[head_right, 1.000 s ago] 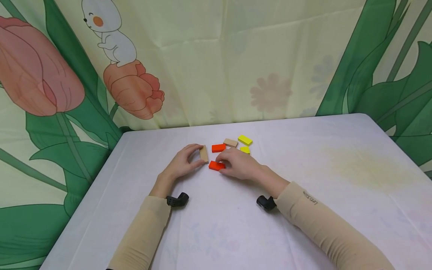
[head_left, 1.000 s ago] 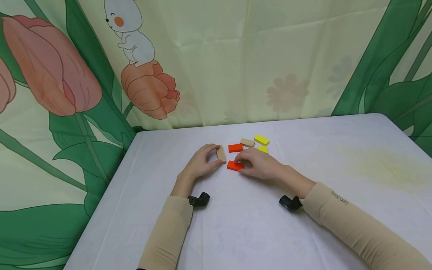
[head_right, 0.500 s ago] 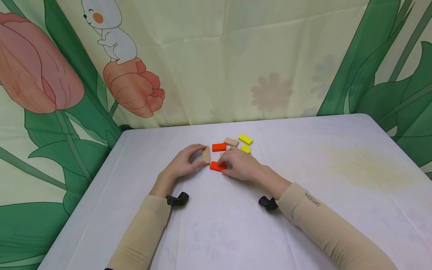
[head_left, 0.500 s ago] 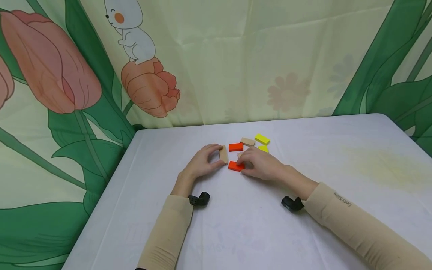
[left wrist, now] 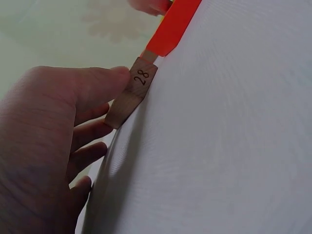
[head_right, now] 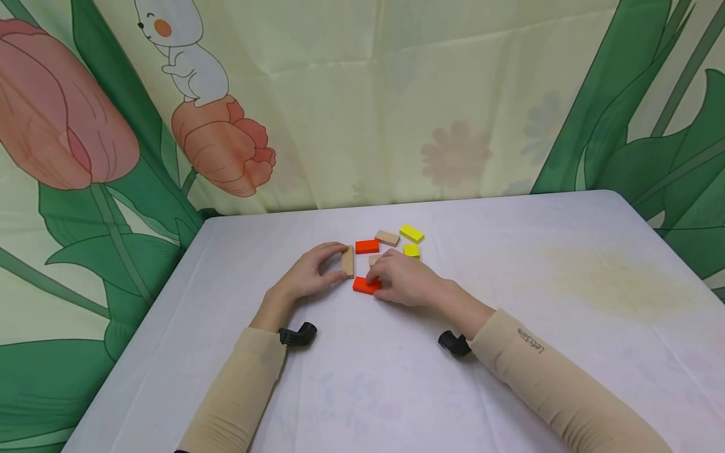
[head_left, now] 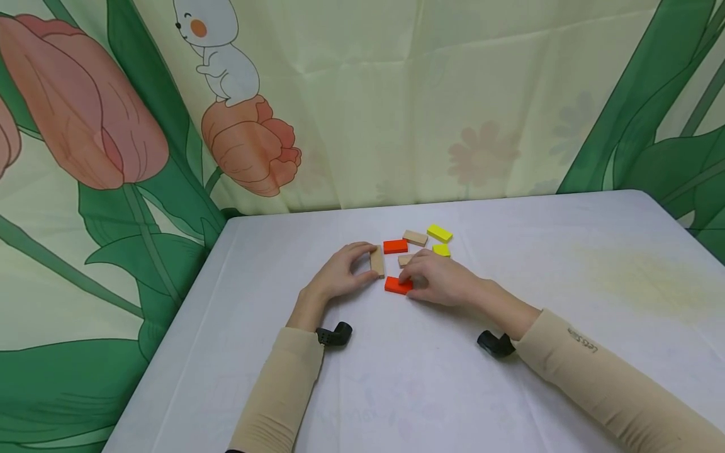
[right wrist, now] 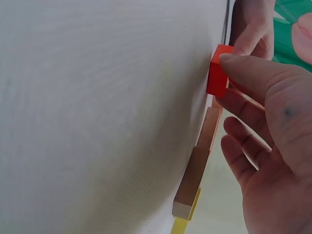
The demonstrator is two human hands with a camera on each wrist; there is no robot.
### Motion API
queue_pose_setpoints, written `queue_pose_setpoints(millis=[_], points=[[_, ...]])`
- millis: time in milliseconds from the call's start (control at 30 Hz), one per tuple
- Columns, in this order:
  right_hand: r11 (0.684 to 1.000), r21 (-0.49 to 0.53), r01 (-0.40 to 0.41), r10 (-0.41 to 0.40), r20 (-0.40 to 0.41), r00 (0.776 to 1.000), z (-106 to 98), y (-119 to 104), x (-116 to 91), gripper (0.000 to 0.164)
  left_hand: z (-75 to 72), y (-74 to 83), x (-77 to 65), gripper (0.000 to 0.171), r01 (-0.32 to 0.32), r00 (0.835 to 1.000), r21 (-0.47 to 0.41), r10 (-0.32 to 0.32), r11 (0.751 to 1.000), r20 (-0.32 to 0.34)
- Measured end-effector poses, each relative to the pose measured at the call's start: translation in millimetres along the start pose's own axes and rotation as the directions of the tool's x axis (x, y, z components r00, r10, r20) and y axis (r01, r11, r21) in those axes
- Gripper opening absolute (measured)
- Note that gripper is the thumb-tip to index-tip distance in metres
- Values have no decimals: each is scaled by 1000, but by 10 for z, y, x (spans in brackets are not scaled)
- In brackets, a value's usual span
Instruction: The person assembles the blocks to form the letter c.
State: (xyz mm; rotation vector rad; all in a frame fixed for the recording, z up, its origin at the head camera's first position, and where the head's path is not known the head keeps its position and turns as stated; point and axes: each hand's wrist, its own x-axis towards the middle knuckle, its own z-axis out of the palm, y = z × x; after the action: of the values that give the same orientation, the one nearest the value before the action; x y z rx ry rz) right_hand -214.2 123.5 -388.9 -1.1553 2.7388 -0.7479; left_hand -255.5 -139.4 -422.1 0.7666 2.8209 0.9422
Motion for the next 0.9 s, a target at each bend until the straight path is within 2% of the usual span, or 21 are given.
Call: queue_pose_setpoints(millis=[900], points=[[1000,-2,4,-4,28,1000,-8,-48,5,22,31,81,37,61,-12,999,31,10,999,44]])
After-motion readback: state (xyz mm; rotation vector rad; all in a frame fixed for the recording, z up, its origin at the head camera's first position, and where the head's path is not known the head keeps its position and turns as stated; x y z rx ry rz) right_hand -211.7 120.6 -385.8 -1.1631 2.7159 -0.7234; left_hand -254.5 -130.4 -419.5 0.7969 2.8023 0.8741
